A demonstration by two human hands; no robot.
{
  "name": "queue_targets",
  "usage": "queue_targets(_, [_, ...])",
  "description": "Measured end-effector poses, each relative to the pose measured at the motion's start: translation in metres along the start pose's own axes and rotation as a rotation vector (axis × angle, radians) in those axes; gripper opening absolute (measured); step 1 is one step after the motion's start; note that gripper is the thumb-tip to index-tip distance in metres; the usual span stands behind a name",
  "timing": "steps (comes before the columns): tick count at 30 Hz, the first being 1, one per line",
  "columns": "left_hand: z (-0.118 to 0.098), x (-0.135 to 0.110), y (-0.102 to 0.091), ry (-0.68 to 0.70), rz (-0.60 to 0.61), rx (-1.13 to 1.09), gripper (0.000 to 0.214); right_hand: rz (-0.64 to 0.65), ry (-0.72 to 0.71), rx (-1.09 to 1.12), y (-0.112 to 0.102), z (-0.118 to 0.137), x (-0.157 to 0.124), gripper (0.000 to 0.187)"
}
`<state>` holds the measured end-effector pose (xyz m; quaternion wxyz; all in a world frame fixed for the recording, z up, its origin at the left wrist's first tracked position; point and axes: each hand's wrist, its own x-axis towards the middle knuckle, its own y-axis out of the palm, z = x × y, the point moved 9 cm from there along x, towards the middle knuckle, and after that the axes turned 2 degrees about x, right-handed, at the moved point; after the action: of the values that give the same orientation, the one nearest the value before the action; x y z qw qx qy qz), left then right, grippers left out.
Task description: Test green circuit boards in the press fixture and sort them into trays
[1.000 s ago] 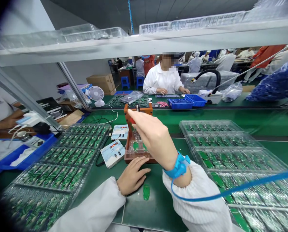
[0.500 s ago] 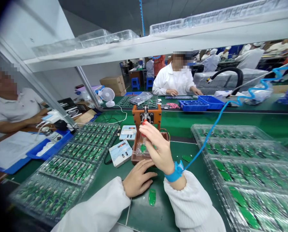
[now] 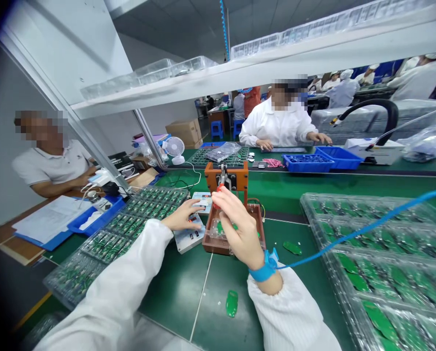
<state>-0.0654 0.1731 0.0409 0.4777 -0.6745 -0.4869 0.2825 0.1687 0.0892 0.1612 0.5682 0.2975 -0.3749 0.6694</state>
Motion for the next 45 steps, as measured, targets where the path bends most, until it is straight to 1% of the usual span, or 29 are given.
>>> queue_targets(2, [0.022,0.011,0.016,-0.051,0.15,0.135,0.101,0.005,0.003,0.007,0.0,-0.001,0.0,0.054])
queue_targets(4, [0.036,0.015,0.03,-0.081,0.283,0.198,0.115,0.006,0.005,0.015,0.0,-0.001,0.0,0.054])
queue_targets(6, [0.041,0.015,0.037,-0.084,0.353,0.226,0.121,0.004,0.005,0.018,0.0,-0.001,-0.001,0.056])
queue_targets(10, [0.047,0.013,0.044,-0.083,0.413,0.258,0.122,-0.003,0.005,0.021,0.0,0.0,0.0,0.058])
queue_targets(14, [0.049,0.013,0.05,-0.095,0.435,0.251,0.125,-0.005,-0.001,0.016,0.001,0.0,0.0,0.058])
queue_targets(16, [0.049,0.013,0.049,-0.097,0.438,0.267,0.125,-0.006,-0.007,0.018,0.0,0.0,0.0,0.058])
queue_targets(22, [0.053,0.013,0.029,-0.114,0.402,0.246,0.127,-0.007,-0.027,0.018,0.0,0.003,0.0,0.06])
queue_targets(24, [0.058,0.01,0.028,-0.137,0.443,0.265,0.13,-0.009,-0.027,0.019,0.0,0.003,0.0,0.06])
queue_targets(27, [0.064,0.004,0.034,-0.17,0.523,0.298,0.135,-0.006,-0.027,0.019,0.0,0.003,0.001,0.06])
queue_targets(29, [0.065,0.002,0.036,-0.179,0.543,0.305,0.136,-0.006,-0.031,0.017,0.0,0.003,0.0,0.061])
queue_targets(35, [0.064,0.001,0.036,-0.181,0.524,0.279,0.135,-0.009,-0.029,0.008,0.001,0.001,-0.002,0.059])
queue_targets(41, [0.064,0.0,0.039,-0.198,0.549,0.291,0.132,-0.023,-0.044,-0.015,0.0,0.003,0.0,0.059])
queue_targets(45, [0.059,0.006,0.035,-0.242,0.5,0.287,0.13,-0.03,-0.059,-0.031,-0.002,0.003,0.0,0.059])
